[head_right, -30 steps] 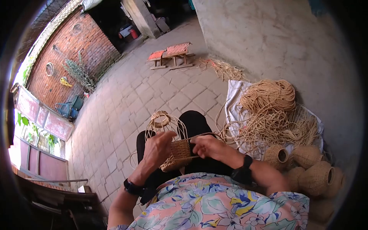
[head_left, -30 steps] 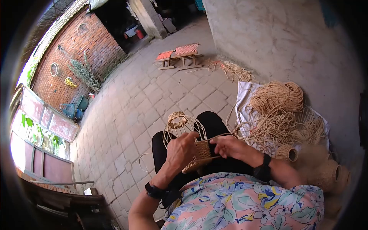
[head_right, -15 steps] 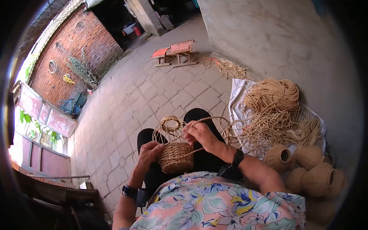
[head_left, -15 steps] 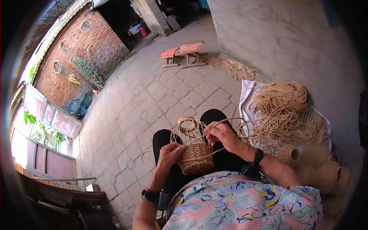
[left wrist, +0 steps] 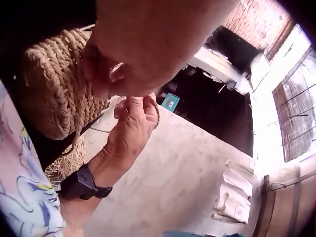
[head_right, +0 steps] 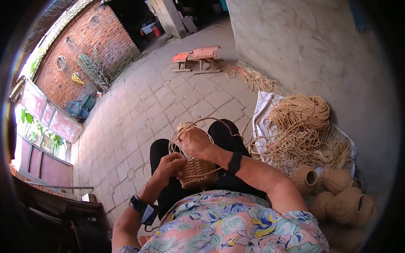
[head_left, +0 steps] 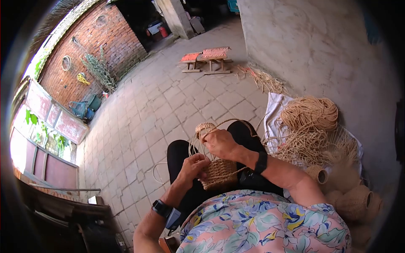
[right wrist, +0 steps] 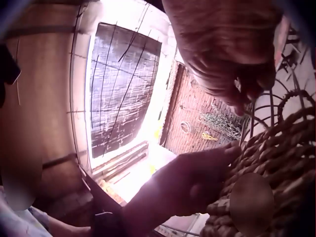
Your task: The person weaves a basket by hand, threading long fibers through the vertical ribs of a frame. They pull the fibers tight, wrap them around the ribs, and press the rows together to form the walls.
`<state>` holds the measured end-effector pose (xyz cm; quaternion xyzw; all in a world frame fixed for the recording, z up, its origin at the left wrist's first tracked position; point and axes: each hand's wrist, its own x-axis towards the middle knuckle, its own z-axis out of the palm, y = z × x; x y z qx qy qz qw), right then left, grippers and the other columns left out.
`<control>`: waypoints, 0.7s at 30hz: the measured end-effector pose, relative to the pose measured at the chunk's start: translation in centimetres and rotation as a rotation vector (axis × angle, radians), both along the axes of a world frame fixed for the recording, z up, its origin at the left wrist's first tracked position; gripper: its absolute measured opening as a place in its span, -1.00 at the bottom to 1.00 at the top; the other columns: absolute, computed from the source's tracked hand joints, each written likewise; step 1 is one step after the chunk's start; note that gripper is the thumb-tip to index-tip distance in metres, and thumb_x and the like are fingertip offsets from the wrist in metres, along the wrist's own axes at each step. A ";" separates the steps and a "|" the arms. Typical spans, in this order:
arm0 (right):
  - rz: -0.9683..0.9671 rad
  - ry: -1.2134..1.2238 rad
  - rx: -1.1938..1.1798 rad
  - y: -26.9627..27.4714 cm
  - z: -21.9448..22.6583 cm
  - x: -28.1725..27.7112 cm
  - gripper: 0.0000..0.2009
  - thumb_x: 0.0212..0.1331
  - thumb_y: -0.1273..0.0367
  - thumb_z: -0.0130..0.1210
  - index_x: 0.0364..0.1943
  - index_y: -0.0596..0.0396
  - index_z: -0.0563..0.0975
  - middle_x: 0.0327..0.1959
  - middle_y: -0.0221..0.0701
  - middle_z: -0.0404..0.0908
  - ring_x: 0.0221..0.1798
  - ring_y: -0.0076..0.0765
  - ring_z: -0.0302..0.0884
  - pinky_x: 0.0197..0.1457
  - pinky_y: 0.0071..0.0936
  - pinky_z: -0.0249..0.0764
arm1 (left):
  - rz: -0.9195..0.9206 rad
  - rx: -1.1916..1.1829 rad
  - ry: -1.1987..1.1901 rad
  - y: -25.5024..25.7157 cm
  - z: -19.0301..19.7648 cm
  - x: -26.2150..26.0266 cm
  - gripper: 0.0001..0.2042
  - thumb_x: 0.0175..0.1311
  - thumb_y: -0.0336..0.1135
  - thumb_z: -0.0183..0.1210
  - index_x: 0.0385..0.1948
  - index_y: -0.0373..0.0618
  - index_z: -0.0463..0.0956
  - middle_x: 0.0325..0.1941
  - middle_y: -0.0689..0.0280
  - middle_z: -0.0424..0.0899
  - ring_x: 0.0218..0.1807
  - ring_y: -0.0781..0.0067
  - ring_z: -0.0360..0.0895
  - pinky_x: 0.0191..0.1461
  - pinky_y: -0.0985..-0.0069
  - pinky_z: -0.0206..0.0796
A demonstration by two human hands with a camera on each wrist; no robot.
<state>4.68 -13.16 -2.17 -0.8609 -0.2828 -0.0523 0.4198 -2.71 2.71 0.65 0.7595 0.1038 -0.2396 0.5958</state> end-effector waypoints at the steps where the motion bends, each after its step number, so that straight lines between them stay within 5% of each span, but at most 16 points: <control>1: -0.026 -0.064 -0.134 0.4 0.1 -0.4 -0.81 -0.02 0.33 0.08 -0.46 0.17 0.62 -0.42 -0.14 0.63 -0.32 0.00 0.62 -0.24 -0.17 0.53 | 0.048 -0.059 -0.032 0.1 -1.1 -0.1 -0.85 0.20 -0.28 0.21 -0.33 -0.14 0.52 -0.49 0.39 0.55 -0.65 0.63 0.44 -0.58 0.68 0.31; 4: 0.004 -0.057 -0.337 0.6 0.7 -1.1 -0.79 0.02 0.36 0.04 -0.32 0.21 0.57 -0.37 -0.12 0.62 -0.27 0.03 0.62 -0.22 -0.16 0.53 | 0.084 -0.097 -0.127 0.1 -3.5 -0.6 -0.86 0.20 -0.29 0.20 -0.33 -0.13 0.52 -0.48 0.37 0.56 -0.65 0.62 0.45 -0.57 0.67 0.34; 6: -0.086 -0.063 -0.047 0.9 -1.5 -1.4 -0.72 -0.05 0.49 0.04 -0.16 0.17 0.44 -0.35 -0.04 0.58 -0.27 0.08 0.58 -0.26 -0.04 0.47 | 0.065 -0.091 -0.133 0.7 -4.3 -0.4 -0.86 0.20 -0.28 0.21 -0.33 -0.13 0.52 -0.48 0.37 0.56 -0.64 0.63 0.45 -0.56 0.67 0.36; 7: -0.081 -0.211 0.025 0.6 -2.3 -1.6 -0.61 0.00 0.52 0.04 -0.01 0.17 0.33 -0.38 -0.17 0.55 -0.40 -0.13 0.58 -0.42 -0.20 0.46 | 0.037 -0.130 -0.136 0.9 -4.4 -0.3 -0.85 0.21 -0.28 0.20 -0.33 -0.13 0.52 -0.48 0.38 0.56 -0.65 0.63 0.45 -0.55 0.67 0.37; 8: -0.077 -0.205 0.022 0.1 -3.1 -1.7 -0.61 0.00 0.52 0.04 -0.01 0.17 0.33 -0.38 -0.17 0.55 -0.40 -0.13 0.58 -0.42 -0.20 0.46 | 0.011 -0.168 -0.139 1.2 -4.5 -0.3 -0.85 0.21 -0.27 0.20 -0.33 -0.13 0.52 -0.49 0.38 0.56 -0.65 0.64 0.45 -0.54 0.67 0.37; 11: 0.186 0.844 0.824 -3.0 -0.5 -3.5 -0.61 0.15 0.43 0.06 0.08 0.19 0.31 -0.54 -0.55 0.33 -0.62 -0.71 0.26 -0.60 -0.73 0.19 | 0.021 -0.209 -0.160 1.1 -3.7 -0.5 -0.84 0.20 -0.24 0.22 -0.32 -0.08 0.51 -0.52 0.44 0.55 -0.62 0.69 0.43 -0.52 0.76 0.27; 15: 0.156 0.920 0.807 -8.2 -2.8 -4.6 -0.75 0.24 0.39 -0.01 -0.03 0.18 0.41 -0.52 -0.51 0.42 -0.66 -0.70 0.32 -0.64 -0.73 0.23 | -0.050 -0.132 -0.194 1.8 -3.8 -0.3 -0.83 0.25 -0.24 0.18 -0.34 -0.14 0.51 -0.48 0.38 0.56 -0.57 0.66 0.47 -0.52 0.66 0.36; 17: 0.083 0.972 0.771 -10.8 -5.1 -4.6 -0.76 0.32 0.26 -0.06 -0.16 0.14 0.48 -0.49 -0.50 0.49 -0.57 -0.68 0.41 -0.61 -0.75 0.30 | -0.012 0.238 -0.293 0.9 -2.2 -1.0 -0.83 0.17 -0.29 0.24 -0.32 -0.15 0.52 -0.46 0.34 0.57 -0.54 0.56 0.50 -0.49 0.58 0.37; 18: 0.076 0.970 0.776 -11.4 -5.0 -4.8 -0.76 0.32 0.26 -0.06 -0.16 0.14 0.48 -0.49 -0.50 0.49 -0.57 -0.68 0.41 -0.61 -0.75 0.30 | -0.020 0.237 -0.293 0.4 -1.7 -1.3 -0.83 0.17 -0.29 0.24 -0.32 -0.15 0.52 -0.46 0.34 0.57 -0.54 0.56 0.50 -0.49 0.58 0.37; 20: -0.009 0.896 0.764 -12.1 -4.9 -5.2 -0.73 0.35 0.20 -0.07 -0.19 0.12 0.50 -0.52 -0.52 0.48 -0.54 -0.68 0.42 -0.58 -0.76 0.32 | 0.005 0.866 -1.111 -0.5 -1.1 -1.9 -0.82 0.04 -0.36 0.31 -0.33 -0.12 0.56 -0.44 0.29 0.57 -0.50 0.38 0.55 -0.44 0.49 0.40; 21: -0.026 0.851 0.765 -12.4 -5.3 -4.9 -0.72 0.36 0.19 -0.07 -0.23 0.12 0.51 -0.51 -0.52 0.49 -0.53 -0.66 0.43 -0.54 -0.74 0.36 | -0.006 0.758 -1.162 -1.1 -1.0 -1.7 -0.84 -0.05 -0.41 0.33 -0.39 -0.07 0.58 -0.44 0.28 0.55 -0.46 0.26 0.55 -0.41 0.43 0.40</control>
